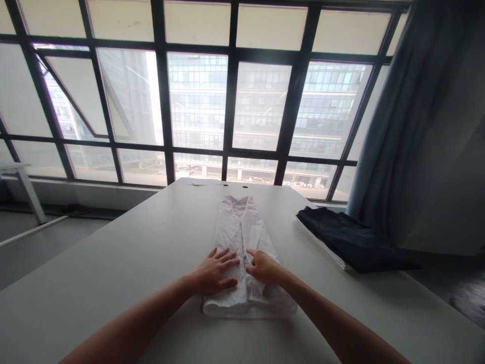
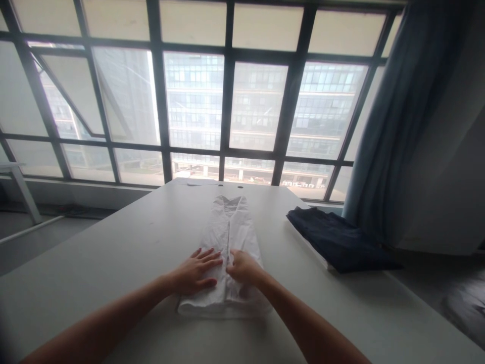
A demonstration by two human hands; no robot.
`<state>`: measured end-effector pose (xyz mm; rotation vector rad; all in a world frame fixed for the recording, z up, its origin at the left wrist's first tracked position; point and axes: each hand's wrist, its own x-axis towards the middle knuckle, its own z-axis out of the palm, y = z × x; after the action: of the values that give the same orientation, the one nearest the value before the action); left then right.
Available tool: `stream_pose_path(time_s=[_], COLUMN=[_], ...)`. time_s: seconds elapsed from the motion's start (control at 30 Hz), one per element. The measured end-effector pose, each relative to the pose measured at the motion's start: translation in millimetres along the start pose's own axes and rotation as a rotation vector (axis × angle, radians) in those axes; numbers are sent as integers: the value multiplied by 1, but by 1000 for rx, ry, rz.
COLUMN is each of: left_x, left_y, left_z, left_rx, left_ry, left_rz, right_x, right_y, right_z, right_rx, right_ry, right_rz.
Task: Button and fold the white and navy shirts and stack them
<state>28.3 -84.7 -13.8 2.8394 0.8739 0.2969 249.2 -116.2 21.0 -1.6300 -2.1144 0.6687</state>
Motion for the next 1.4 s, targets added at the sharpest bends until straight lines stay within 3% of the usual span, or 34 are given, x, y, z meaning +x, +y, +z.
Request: stream_pose_path(time_s=[0.13,0.23,0.33,0.47,0.53,0.67,0.8,0.97,1.1,1.17,1.27,1.4], left_x=[-1,-1,-3,-7,-9,-10,-9,-18,-25,-20,-1,27], left_y=[-2,-2,2,11,15,17,19,38,51,45,21,-16], left_z=[4,2,-4,-12,-13,-12,-11,-24,-43,-44,-30,-3], left_rx=[8,4,-1,12,10,-9,-29,-66,-285,-350,-203,-50], left_ry=[26,15,-48,-71,-73,-100,-110,-175,-215,-139,58,21], left_rz=[12,11,19,115,171,196,198,161,163,132,55,68], right_x=[-4,-11,-17,-20,-23,-34,-46,-61,-66,-62,-47,-33], right_y=[0,-5,-11,3,22,50,52,38,28,27,29,27], right_z=[9,0,-13,-20,-16,-9,-13,-25,-38,-41,-34,-16], right_rx=[-78,-100,-175,-363,-431,-428,-387,-348,-218,-167,-212,-321], right_ry=[-88,-149,-217,89,142,-50,-138,-163,-135,-48,93,-14], right_rz=[-23,-98,-74,-122,-167,-154,-250,-289,-334,-323,-316,-370])
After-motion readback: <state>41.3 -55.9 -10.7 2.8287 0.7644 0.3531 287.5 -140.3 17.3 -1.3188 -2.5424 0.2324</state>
